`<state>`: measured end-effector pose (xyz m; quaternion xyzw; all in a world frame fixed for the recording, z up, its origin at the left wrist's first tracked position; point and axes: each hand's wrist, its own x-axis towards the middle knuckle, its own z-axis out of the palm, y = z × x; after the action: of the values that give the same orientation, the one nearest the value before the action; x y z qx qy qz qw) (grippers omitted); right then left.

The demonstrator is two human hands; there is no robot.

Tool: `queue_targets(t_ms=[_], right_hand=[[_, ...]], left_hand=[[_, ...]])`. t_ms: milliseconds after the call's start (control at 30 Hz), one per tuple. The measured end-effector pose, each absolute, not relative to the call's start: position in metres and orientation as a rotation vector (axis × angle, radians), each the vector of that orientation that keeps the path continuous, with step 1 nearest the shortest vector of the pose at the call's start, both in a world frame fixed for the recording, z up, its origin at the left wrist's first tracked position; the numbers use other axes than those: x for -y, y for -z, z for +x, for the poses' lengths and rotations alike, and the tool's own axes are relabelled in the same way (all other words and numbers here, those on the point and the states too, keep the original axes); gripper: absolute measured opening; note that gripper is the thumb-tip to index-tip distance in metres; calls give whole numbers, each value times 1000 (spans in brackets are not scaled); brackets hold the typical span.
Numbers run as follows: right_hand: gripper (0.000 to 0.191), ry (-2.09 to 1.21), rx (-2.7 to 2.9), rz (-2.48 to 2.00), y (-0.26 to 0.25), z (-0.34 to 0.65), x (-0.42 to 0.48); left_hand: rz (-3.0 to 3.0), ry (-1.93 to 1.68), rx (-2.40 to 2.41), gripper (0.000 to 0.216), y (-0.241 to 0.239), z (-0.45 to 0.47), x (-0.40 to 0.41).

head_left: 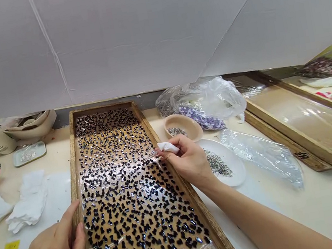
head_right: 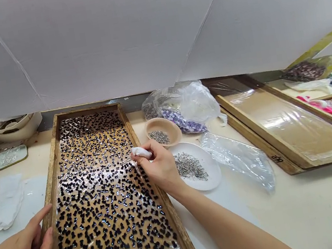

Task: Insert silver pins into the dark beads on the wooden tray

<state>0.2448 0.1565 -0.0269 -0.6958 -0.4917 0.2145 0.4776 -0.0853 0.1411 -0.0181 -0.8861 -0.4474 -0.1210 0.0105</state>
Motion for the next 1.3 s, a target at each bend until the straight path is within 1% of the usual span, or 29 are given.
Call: queue_targets(t_ms=[233, 467, 967, 1167, 1300], right_hand=[[24, -542, 1192, -1673, 33, 248, -159], [19, -452, 1238, -1703, 31, 245, -157], [18, -390, 1297, -1712, 32, 245, -159], [18, -436, 1267, -1689, 31, 246, -158], [22, -501, 1200, -1677, 31, 250, -158]], left_hand=[[-2761, 335, 1414, 39, 19, -86, -140], [-2757, 373, 1371, 38, 18, -86, -141], [-2760, 388, 1356, 38, 16, -84, -142], [-2757, 389, 1345, 38, 17, -86, -141], [-2753, 385, 1337, 38, 17, -87, -141]])
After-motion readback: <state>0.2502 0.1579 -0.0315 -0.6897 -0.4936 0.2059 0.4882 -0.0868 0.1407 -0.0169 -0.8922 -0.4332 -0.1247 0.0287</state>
